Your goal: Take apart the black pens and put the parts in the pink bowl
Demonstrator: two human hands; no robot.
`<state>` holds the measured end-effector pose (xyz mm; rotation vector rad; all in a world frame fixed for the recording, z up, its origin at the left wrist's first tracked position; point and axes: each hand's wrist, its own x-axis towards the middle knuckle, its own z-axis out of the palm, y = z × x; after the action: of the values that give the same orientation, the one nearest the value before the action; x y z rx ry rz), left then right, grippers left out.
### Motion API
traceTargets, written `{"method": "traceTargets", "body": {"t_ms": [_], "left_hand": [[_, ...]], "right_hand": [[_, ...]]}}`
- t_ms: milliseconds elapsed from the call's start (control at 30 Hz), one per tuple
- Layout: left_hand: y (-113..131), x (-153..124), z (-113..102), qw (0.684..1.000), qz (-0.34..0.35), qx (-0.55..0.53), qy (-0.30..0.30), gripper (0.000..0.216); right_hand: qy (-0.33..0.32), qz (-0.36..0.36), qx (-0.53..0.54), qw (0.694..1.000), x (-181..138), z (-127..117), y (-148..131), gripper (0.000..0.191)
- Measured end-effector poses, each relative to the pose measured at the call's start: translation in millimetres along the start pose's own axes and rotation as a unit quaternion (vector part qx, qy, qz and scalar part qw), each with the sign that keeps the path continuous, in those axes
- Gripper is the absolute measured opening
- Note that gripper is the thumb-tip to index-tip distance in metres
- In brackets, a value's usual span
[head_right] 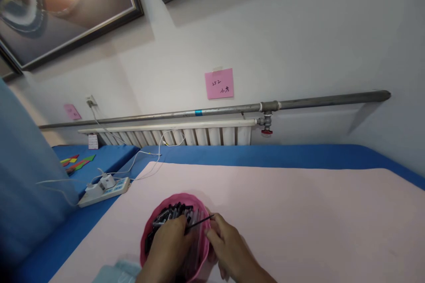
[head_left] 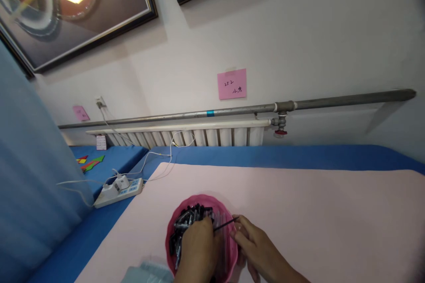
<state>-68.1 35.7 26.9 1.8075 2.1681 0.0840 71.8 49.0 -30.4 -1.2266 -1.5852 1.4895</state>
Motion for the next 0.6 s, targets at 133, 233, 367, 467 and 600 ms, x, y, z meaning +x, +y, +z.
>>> {"method": "traceTargets", "body": {"t_ms": [133,233,367,467,600], "left_hand": [[-6.7,6.9,4.9,0.998,0.011,-0.051,0.025,0.024],[-13.3,13.3,7.3,0.982,0.034,-0.172,0.07,0.022],[-16.2,19.3,7.6,0.882,0.041,-0.464,0.073,0.027],[-12.6,18.4,7.9,0.789,-0.008,-0.614,0.007,0.039],[-3.3,12.8,12.5,0.707,-0.013,-0.703,-0.071,0.05]], "right_hand": [[-0.001,0.004,0.011,1.0,-0.8,1.0,0.4,0.024],[0.029,0.0,-0.003,1.0,-0.9,2.4,-0.5,0.03],[0.05,0.005,-0.036,0.998,0.6,-3.8,-5.8,0.033],[0.114,-0.049,-0.075,0.989,-2.9,-11.3,-19.6,0.027],[0.048,-0.088,-0.098,0.99,-12.0,-6.6,-33.7,0.015]]}}
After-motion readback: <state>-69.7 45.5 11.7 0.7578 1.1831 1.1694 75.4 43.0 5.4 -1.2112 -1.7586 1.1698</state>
